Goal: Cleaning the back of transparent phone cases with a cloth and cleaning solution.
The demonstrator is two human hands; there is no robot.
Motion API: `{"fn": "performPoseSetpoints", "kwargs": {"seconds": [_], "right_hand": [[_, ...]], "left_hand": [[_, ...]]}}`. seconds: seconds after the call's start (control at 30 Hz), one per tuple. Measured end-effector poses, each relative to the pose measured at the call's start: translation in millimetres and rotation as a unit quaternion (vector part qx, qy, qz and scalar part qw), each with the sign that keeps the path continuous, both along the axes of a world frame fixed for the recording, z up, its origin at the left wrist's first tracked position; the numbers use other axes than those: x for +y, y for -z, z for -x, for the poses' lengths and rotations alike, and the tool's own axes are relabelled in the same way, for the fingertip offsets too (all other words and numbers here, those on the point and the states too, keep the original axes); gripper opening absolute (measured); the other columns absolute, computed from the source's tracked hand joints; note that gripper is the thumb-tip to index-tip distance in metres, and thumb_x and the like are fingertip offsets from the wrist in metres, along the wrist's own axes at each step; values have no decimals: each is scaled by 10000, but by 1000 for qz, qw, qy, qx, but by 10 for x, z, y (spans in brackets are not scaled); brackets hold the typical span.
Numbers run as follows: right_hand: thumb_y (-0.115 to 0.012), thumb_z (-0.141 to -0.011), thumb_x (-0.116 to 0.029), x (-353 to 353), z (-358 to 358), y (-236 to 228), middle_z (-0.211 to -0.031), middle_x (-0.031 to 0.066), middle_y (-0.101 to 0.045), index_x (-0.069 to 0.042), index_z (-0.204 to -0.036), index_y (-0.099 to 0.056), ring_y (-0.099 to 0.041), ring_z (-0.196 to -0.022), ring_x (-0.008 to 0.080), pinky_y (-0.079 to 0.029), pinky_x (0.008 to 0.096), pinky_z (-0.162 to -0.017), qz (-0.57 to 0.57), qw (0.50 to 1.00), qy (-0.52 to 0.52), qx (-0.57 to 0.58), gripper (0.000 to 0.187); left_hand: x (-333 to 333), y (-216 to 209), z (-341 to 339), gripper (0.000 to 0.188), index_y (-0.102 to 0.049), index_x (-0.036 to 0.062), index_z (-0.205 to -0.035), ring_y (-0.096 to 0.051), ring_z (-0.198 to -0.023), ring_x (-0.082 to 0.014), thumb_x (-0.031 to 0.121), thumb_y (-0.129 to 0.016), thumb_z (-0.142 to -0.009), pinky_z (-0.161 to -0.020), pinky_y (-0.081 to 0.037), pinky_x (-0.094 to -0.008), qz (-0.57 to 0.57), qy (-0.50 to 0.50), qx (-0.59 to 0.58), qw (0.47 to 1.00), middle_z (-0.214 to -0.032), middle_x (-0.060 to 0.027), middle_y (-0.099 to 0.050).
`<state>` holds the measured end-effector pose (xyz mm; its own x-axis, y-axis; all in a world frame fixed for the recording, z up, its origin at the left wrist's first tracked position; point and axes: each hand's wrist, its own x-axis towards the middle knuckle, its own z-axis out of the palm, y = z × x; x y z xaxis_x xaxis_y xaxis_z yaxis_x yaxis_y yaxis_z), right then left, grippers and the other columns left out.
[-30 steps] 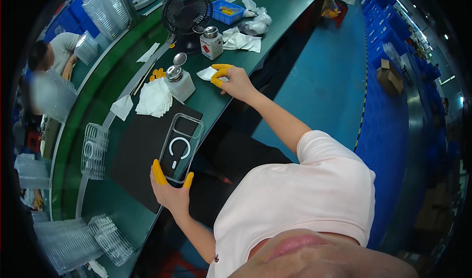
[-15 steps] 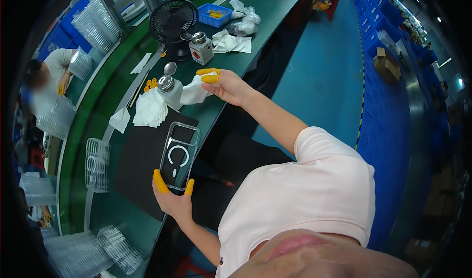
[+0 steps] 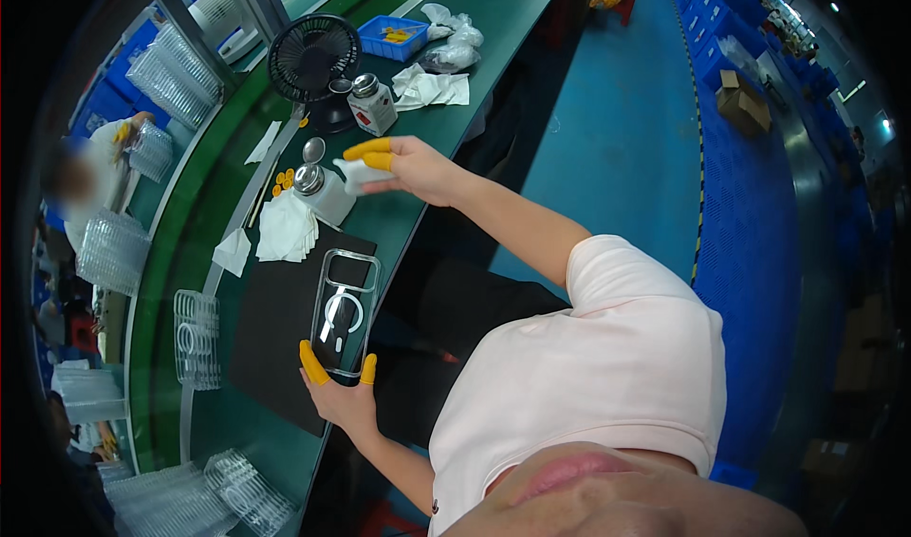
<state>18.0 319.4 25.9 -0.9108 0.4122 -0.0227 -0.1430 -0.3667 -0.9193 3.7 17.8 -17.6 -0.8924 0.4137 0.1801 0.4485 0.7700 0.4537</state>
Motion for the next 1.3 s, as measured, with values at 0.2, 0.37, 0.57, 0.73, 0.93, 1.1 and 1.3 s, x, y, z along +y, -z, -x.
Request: {"fn": "performPoseSetpoints", "kwargs": {"seconds": [0.2, 0.37, 0.57, 0.73, 0.93, 1.1, 1.3], "right_hand": [[-525, -817, -137, 8, 459, -140, -678, 86, -590, 40, -970, -593, -568, -585, 191, -432, 306, -527, -536, 829, 154, 50, 243], [-552, -693, -101, -80, 648, -1, -689, 113, -596, 3, -760, -614, -581, -704, 246, -426, 356, -708, -758, 639, 123, 46, 139], [-545, -750, -102, -103, 604, 52, -679, 78, -565, -8, -894, -594, -561, -737, 212, -388, 322, -691, -756, 629, 154, 93, 179], [-553, -658, -74, -186, 602, 46, -690, 79, -568, -13, -781, -599, -566, -722, 215, -416, 322, -713, -742, 608, 197, 203, 145], [-560, -667, -70, -259, 579, 59, -694, 56, -555, -27, -832, -576, -562, -700, 205, -416, 322, -714, -763, 610, 158, 141, 171], [-560, -664, -59, -248, 616, 138, -643, 50, -536, -23, -852, -570, -557, -677, 206, -412, 320, -707, -751, 609, 178, 183, 193], [-563, -652, -66, -263, 582, 170, -719, 82, -572, -7, -901, -598, -581, -760, 211, -414, 316, -715, -755, 618, 168, 140, 258]], "left_hand": [[4, -4, -8, 882, -352, 99, -1295, -386, -1181, -382, 322, -787, -560, -932, -381, -420, -17, 6, -10, 1000, -1255, -234, -414], [7, -25, -12, 880, -359, 95, -1290, -388, -1178, -385, 321, -789, -556, -933, -379, -421, -12, -7, -19, 1000, -1260, -240, -406], [3, -3, 8, 884, -357, 88, -1288, -388, -1177, -388, 316, -792, -553, -938, -375, -421, -11, -1, -19, 1000, -1257, -245, -407], [-10, -3, 12, 890, -354, 86, -1289, -385, -1179, -387, 304, -797, -547, -940, -373, -423, -5, -1, -13, 1000, -1249, -239, -418], [-24, 31, 0, 892, -354, 86, -1289, -377, -1187, -382, 300, -798, -546, -947, -366, -421, 8, -10, -5, 1000, -1244, -233, -424], [-14, 19, -3, 900, -352, 82, -1290, -372, -1191, -380, 304, -800, -541, -953, -360, -420, 4, -9, -7, 1000, -1243, -223, -430], [-26, 50, 8, 896, -356, 80, -1288, -372, -1193, -372, 306, -800, -543, -957, -356, -416, 3, -9, 3, 1000, -1237, -201, -443]]}}
